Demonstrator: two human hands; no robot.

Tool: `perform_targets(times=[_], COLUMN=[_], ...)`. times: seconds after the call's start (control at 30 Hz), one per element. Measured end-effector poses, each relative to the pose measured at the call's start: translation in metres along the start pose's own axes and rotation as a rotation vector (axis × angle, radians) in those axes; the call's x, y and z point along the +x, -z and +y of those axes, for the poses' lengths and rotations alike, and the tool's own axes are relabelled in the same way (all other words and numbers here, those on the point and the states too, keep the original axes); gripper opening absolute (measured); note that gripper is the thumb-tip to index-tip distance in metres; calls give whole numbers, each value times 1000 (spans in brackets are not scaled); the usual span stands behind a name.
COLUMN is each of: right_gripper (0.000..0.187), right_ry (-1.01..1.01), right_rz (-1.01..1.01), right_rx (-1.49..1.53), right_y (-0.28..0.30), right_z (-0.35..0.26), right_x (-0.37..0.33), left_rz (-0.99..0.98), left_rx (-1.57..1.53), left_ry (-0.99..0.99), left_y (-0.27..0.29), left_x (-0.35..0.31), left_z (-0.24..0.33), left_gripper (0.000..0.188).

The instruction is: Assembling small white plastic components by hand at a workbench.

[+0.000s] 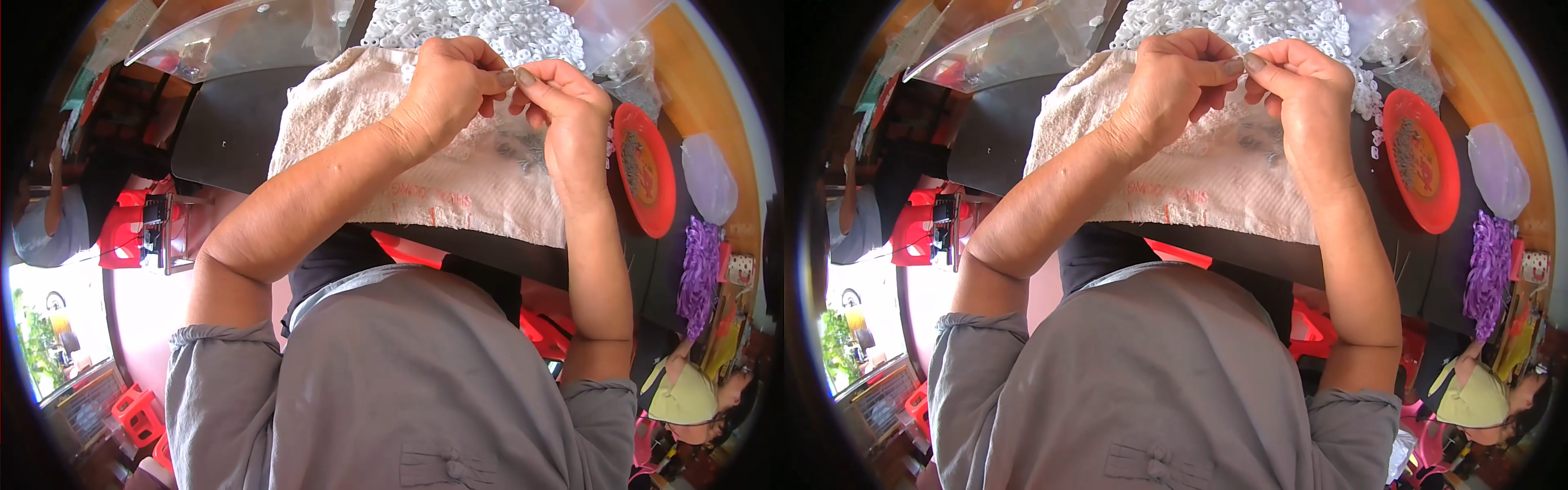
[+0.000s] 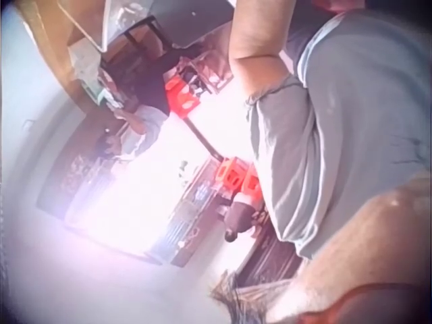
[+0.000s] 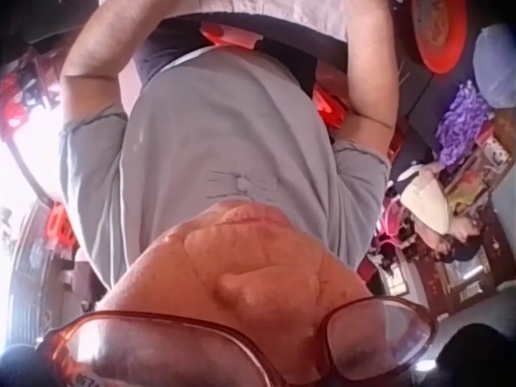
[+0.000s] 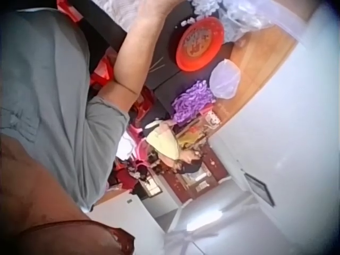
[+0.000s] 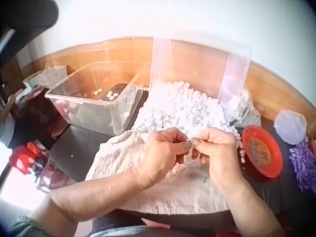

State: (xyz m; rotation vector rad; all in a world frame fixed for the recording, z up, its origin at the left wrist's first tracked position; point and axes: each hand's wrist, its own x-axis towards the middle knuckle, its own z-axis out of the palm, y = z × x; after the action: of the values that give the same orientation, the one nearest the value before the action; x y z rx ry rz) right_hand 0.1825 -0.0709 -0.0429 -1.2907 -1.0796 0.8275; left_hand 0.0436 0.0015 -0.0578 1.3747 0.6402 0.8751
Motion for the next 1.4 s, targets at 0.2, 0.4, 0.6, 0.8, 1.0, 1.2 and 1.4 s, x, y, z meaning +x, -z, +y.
perform_targets(times=[0.2, 0.4, 0.6, 0.8, 1.0, 1.2, 1.4], right_gripper=[10, 9, 7, 10, 11, 11, 16], right_ry=[109, 175, 193, 117, 68, -62, 243], right_rz=[57, 52, 10, -28, -8, 20, 68], right_rx=[-272, -403, -399, -414, -250, -179, -731], right_y=[0, 4, 8, 8, 0, -1, 22], right_z=[-8, -7, -3, 4, 9, 3, 24], right_x=[0, 2, 4, 4, 1, 7, 74], left_rz=[-22, -38, -76, -62, -12, -6, 148], left_rx=[-131, -170, -109, -28, 27, -98, -211], left_ry=[100, 112, 117, 98, 101, 145, 146], left_y=[1, 1, 3, 2, -4, 2, 6], left_x=[5, 5, 6, 5, 1, 11, 19], left_z=[-5, -4, -2, -2, -4, -11, -14], left_gripper=[12, 12, 12, 11, 11, 11, 8])
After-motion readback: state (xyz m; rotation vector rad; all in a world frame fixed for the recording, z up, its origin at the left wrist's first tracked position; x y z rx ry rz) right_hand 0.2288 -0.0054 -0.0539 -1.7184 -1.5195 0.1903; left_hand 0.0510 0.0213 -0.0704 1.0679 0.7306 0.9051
